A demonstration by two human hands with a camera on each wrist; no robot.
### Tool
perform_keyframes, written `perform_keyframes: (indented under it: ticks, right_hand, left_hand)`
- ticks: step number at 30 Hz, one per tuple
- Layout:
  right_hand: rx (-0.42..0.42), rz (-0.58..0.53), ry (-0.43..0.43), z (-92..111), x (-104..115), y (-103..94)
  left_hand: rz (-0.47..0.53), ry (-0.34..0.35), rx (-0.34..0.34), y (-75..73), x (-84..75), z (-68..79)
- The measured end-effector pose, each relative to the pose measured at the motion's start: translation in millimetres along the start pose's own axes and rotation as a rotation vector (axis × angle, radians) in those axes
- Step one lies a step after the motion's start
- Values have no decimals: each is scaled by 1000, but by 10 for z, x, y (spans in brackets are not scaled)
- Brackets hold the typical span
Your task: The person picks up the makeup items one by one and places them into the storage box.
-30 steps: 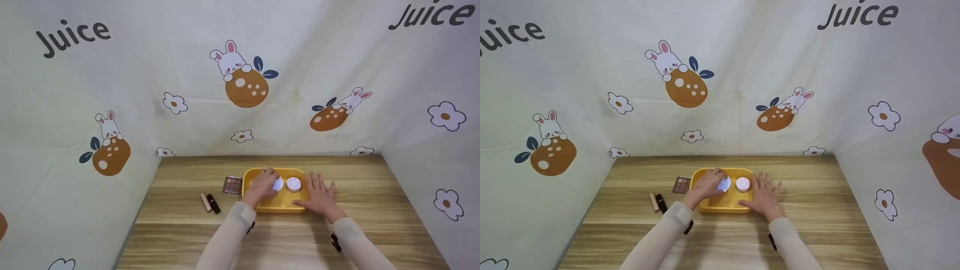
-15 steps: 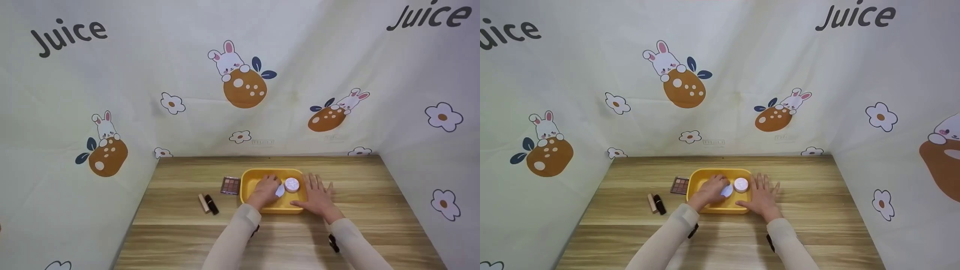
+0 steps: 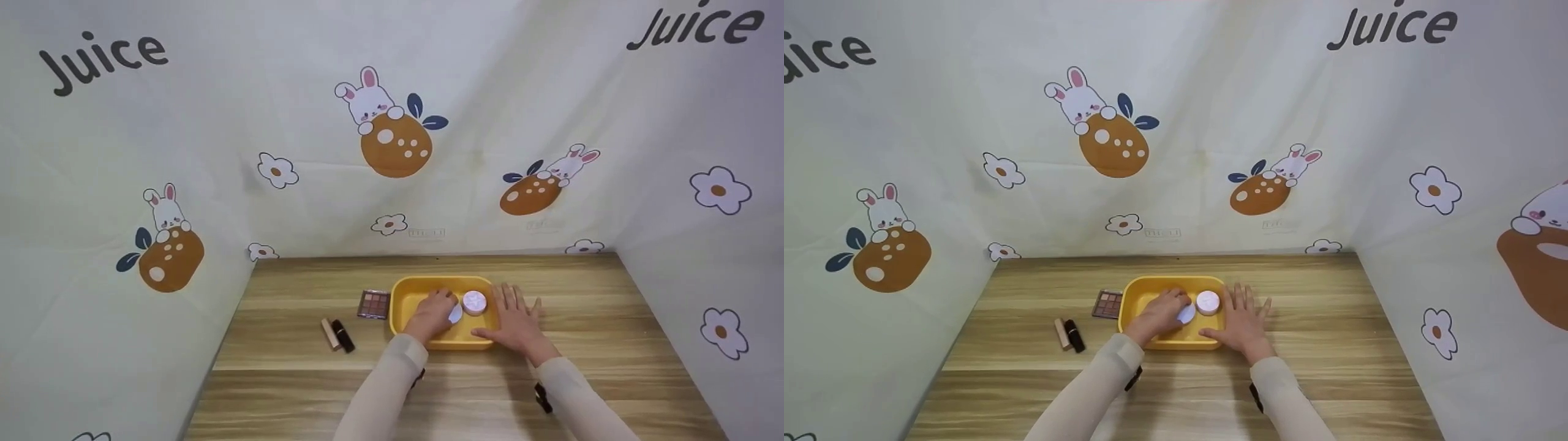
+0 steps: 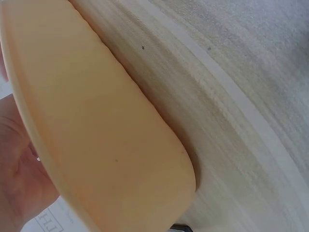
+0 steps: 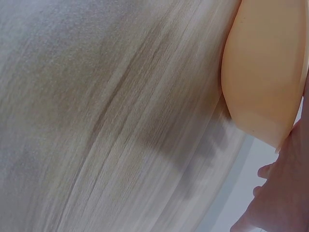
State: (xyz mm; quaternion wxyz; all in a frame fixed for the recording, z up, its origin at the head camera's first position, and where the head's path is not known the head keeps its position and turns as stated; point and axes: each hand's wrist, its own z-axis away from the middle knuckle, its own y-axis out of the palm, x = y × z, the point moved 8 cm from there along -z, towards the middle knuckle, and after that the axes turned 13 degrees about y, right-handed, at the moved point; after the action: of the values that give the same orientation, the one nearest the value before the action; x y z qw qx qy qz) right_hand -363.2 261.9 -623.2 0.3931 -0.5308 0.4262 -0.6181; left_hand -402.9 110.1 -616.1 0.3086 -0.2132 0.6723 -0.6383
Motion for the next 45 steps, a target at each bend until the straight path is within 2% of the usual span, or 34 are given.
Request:
perform_keyframes:
  ticks: [8, 15, 28, 34, 41, 45]
  right_hand:
    - [-18, 13, -9, -1, 19, 9]
    - [-18, 19, -10, 2, 21, -15]
    - [4, 18, 5, 5, 5, -5]
    - [9, 9, 4, 11, 16, -16]
    - [-14, -5, -7, 10, 24, -32]
    - [-15, -6, -9, 10, 19, -19]
  left_hand:
    - [-65, 48, -110, -82, -58, 34]
    - [-89, 39, -134, -136, -94, 19]
    - [-117, -25, -98, -2, -73, -75]
    - [-119, -31, -90, -41, -86, -34]
    - [-64, -63, -52, -83, -84, -31]
    - [-77, -47, -37, -125, -118, -43]
